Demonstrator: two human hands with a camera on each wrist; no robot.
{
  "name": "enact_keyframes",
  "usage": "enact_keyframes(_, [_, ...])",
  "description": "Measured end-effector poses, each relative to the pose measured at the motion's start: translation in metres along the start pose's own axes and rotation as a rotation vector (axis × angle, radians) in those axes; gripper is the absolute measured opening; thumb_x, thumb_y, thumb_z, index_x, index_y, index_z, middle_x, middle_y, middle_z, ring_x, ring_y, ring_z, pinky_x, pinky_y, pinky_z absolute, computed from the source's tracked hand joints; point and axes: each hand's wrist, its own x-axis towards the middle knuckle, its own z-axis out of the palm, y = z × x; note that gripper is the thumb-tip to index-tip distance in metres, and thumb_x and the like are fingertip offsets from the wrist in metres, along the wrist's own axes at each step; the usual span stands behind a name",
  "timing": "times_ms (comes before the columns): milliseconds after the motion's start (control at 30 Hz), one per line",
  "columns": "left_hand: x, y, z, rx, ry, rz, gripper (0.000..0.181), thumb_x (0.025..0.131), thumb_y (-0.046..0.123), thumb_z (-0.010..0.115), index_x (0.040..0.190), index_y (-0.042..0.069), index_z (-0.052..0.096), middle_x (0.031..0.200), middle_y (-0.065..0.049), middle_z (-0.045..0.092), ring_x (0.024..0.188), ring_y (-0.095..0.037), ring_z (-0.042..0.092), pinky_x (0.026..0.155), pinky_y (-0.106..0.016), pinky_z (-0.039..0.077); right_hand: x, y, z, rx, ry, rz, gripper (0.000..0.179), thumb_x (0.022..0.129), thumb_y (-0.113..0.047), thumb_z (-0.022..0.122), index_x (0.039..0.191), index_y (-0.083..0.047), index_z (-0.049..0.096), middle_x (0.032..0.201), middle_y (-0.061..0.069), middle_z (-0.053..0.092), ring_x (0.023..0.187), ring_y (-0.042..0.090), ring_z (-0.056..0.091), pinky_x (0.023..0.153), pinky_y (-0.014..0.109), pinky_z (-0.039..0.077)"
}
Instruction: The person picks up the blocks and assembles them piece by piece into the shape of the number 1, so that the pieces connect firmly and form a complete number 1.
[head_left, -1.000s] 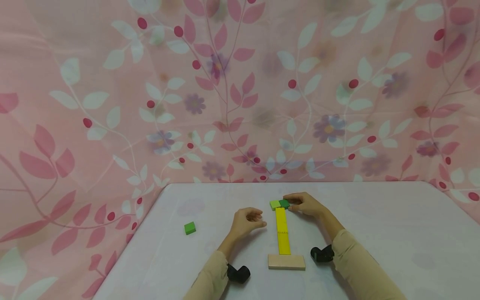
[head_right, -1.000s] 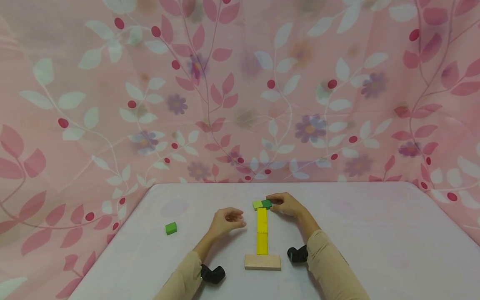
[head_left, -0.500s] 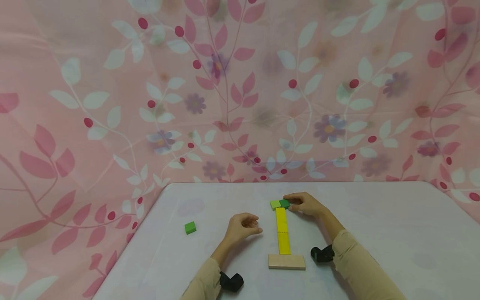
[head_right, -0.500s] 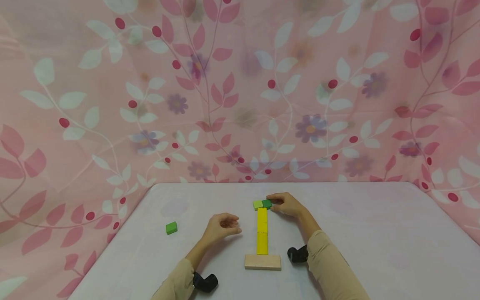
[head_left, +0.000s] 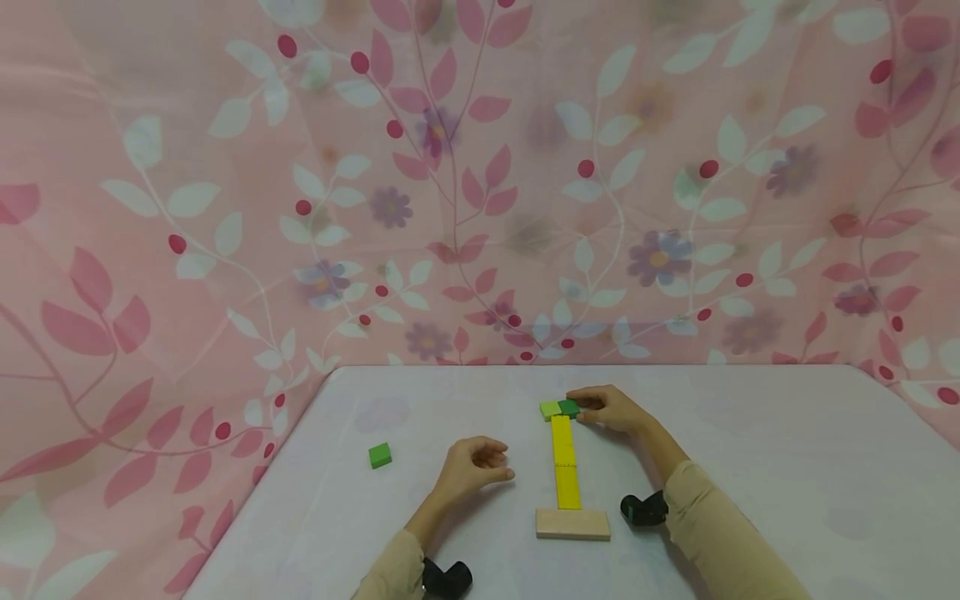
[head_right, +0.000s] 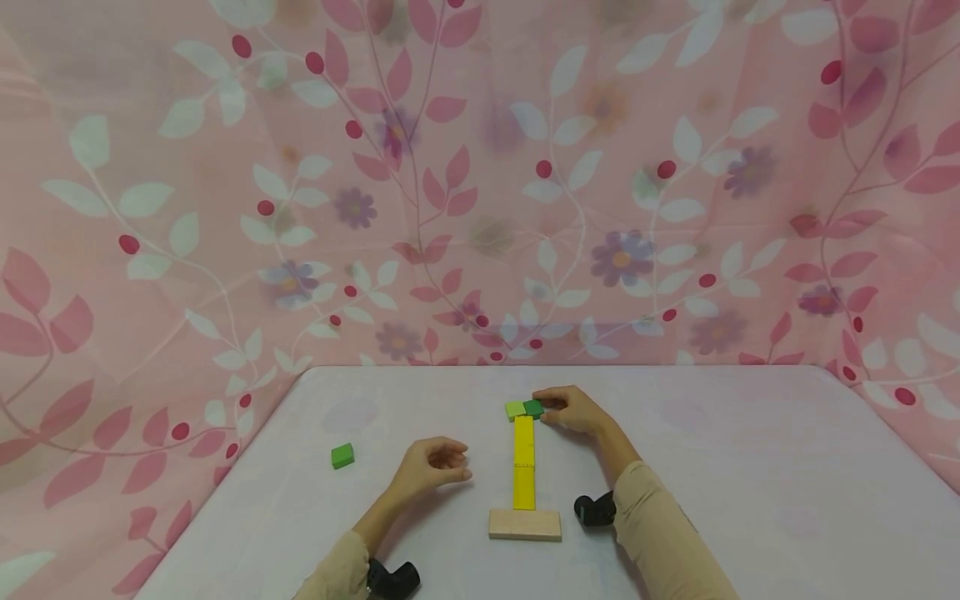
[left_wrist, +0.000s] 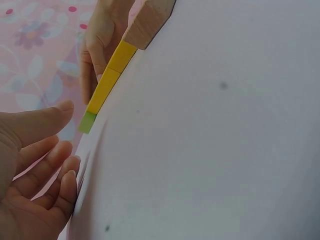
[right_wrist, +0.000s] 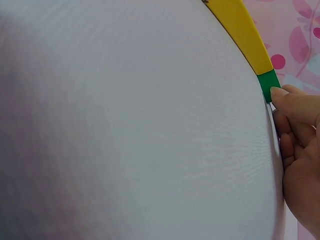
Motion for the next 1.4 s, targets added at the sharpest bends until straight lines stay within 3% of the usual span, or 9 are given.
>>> enact_keyframes(233, [-0.018,0.028,-0.013,-0.044,-0.038,-0.004,0.030,0.074,-0.002,0.075,0.098,-0.015,0.063,0.087,-0.027,0.066,0.078,-0.036,0.063,0.066,-0.023,0.050,0.000,0.000,0.001,0.008,0.005,0.003,0.041,0.088,-0.005,0.062,0.126,0.009,0.053,0.127,0.025,0.054,0.110,0.035,0.052,0.099,0.050,0.039])
enact_keyframes(333, [-0.021,0.022,-0.015,-0.033,-0.036,-0.005,0.030,0.074,-0.001,0.075,0.098,-0.014,0.063,0.087,-0.026,0.066,0.078,-0.036,0.063,0.066,-0.022,0.050,0.000,-0.001,0.001,0.002,0.004,0.013,0.042,0.088,-0.006,0.062,0.126,0.008,0.053,0.128,0.024,0.055,0.110,0.034,0.053,0.099,0.048,0.040])
enact_keyframes(500, [-0.024,-0.001,-0.017,0.006,-0.037,0.018,0.032,0.074,0.006,0.078,0.099,-0.009,0.066,0.085,-0.018,0.067,0.076,-0.021,0.063,0.066,-0.021,0.050,0.001,0.001,-0.001,0.002,0.005,0.003,0.041,0.088,-0.006,0.062,0.126,0.008,0.053,0.127,0.024,0.055,0.111,0.035,0.053,0.098,0.049,0.040])
enact_keyframes(600, [-0.026,-0.006,-0.019,-0.003,-0.048,0.039,0.033,0.073,0.008,0.079,0.099,-0.008,0.066,0.085,-0.016,0.068,0.076,-0.016,0.062,0.066,-0.022,0.050,0.001,0.003,-0.002,-0.002,0.010,-0.012,0.041,0.088,-0.005,0.061,0.126,0.008,0.054,0.126,0.024,0.055,0.110,0.035,0.053,0.097,0.048,0.041])
enact_keyframes(767, [-0.031,-0.008,-0.023,-0.006,-0.057,0.017,0.035,0.073,0.009,0.080,0.100,-0.007,0.066,0.086,-0.015,0.068,0.077,-0.018,0.063,0.067,-0.022,0.050,0.001,0.003,-0.001,-0.031,0.010,-0.045,0.040,0.088,-0.005,0.061,0.124,0.010,0.054,0.124,0.025,0.056,0.107,0.032,0.055,0.095,0.043,0.045])
enact_keyframes(1133, [-0.047,-0.005,-0.036,-0.005,-0.059,-0.037,0.035,0.072,0.006,0.079,0.102,-0.007,0.066,0.089,-0.016,0.068,0.078,-0.022,0.062,0.067,-0.022,0.050,0.000,-0.001,0.001,0.020,0.012,-0.003,0.041,0.088,-0.004,0.062,0.125,0.011,0.053,0.126,0.026,0.054,0.110,0.037,0.053,0.098,0.051,0.040])
enact_keyframes(1400, [-0.062,0.024,-0.051,0.011,-0.043,-0.021,0.033,0.073,0.000,0.076,0.100,-0.015,0.062,0.088,-0.026,0.065,0.079,-0.035,0.063,0.070,-0.027,0.052,0.000,0.000,0.000,-0.003,0.008,0.000,0.040,0.089,-0.004,0.061,0.125,0.010,0.053,0.126,0.025,0.055,0.110,0.036,0.053,0.097,0.049,0.041])
